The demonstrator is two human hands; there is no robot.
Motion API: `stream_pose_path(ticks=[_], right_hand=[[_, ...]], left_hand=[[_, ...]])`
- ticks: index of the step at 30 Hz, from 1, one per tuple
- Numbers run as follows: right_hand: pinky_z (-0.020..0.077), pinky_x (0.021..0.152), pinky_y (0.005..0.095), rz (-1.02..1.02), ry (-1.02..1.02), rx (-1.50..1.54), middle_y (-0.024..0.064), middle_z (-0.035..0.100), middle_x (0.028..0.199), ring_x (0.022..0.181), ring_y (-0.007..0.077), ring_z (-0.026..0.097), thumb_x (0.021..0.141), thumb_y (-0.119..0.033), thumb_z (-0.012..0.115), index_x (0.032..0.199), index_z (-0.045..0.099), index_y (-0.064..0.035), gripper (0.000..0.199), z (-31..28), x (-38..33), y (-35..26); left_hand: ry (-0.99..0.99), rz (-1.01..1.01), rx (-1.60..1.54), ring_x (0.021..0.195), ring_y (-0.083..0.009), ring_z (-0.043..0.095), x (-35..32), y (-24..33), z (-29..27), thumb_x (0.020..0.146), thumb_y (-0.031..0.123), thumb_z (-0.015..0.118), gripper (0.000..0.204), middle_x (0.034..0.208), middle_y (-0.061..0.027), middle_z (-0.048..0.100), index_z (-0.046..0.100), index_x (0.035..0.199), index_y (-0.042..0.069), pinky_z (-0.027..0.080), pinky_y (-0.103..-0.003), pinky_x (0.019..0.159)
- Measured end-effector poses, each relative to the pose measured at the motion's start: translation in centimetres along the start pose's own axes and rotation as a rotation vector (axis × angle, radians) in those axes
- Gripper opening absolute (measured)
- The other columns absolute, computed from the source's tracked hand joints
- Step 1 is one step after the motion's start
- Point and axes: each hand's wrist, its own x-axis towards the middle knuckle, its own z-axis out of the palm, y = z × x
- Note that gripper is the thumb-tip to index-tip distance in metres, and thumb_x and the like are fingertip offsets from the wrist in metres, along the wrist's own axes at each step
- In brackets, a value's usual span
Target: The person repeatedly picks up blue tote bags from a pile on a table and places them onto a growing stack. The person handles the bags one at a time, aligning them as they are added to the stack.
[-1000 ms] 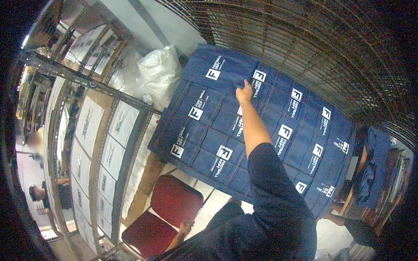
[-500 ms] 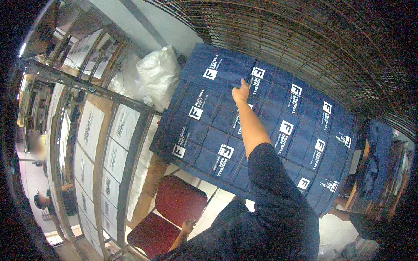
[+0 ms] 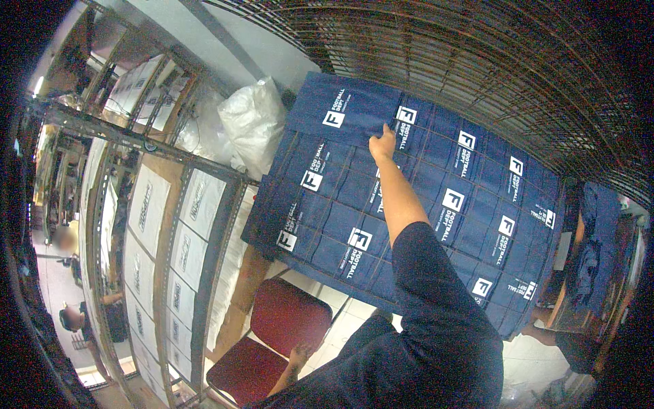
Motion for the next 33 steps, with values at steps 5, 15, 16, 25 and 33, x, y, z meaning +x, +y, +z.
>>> stream_pose_path(ticks=[5, 15, 16, 25, 33], right_hand=[[0.0365, 0.097, 0.0366, 0.008, -0.029, -0.006, 0.0278, 0.047, 0.118, 0.111, 0.0371, 0.046, 0.067, -0.011, 0.055, 0.123, 0.045, 0.0043, 0.058, -0.5, -0.1, -0.3], [0.0361, 0.097, 0.0372, 0.126, -0.053, -0.004, 0.0250, 0.047, 0.120, 0.113, 0.0360, 0.045, 0.069, -0.020, 0.062, 0.125, 0.042, 0.0002, 0.063, -1.9, -1.4, -2.8], [0.0374, 0.096, 0.0375, 0.153, -0.055, -0.023, 0.0252, 0.047, 0.118, 0.111, 0.0361, 0.046, 0.069, -0.021, 0.063, 0.124, 0.042, 0.0004, 0.063, -2.5, -2.2, -3.8], [0.0478, 0.072, 0.0308, -0.090, -0.093, 0.367, 0.0123, 0.058, 0.102, 0.088, 0.0202, 0.058, 0.075, -0.015, 0.067, 0.121, 0.047, -0.0082, 0.051, -17.6, -11.2, -2.0], [0.0440, 0.062, 0.0251, -0.082, 0.596, 0.262, 0.0054, 0.061, 0.079, 0.068, 0.0105, 0.054, 0.081, -0.012, 0.061, 0.107, 0.058, -0.0046, 0.027, -51.0, -10.6, 13.6]], left_hand=[[-0.040, -0.025, 0.067, 0.085, -0.0173, 0.060, 0.4, 0.3, -0.2, 0.080, 0.031, 0.064, 0.048, 0.098, -0.0114, 0.064, 0.053, 0.116, 0.001, 0.046, -0.028, 0.076], [-0.057, 0.066, 0.348, 0.091, -0.0167, 0.059, -0.6, 4.2, 0.4, 0.081, 0.027, 0.063, 0.050, 0.104, -0.0118, 0.062, 0.049, 0.117, -0.004, 0.046, -0.027, 0.077], [-0.103, 0.090, 0.416, 0.091, -0.0164, 0.059, -0.9, 4.5, 0.3, 0.081, 0.026, 0.063, 0.050, 0.104, -0.0117, 0.062, 0.048, 0.117, -0.005, 0.047, -0.026, 0.077], [-0.088, 0.070, 0.508, 0.090, -0.0176, 0.061, 0.5, 6.6, 4.0, 0.079, 0.030, 0.064, 0.046, 0.101, -0.0118, 0.064, 0.055, 0.112, -0.001, 0.047, -0.028, 0.077], [-0.435, 0.715, 0.834, 0.077, -0.0149, 0.062, 2.8, 8.8, 11.2, 0.081, 0.016, 0.056, 0.031, 0.084, -0.0099, 0.065, 0.055, 0.107, -0.001, 0.048, -0.028, 0.066]])
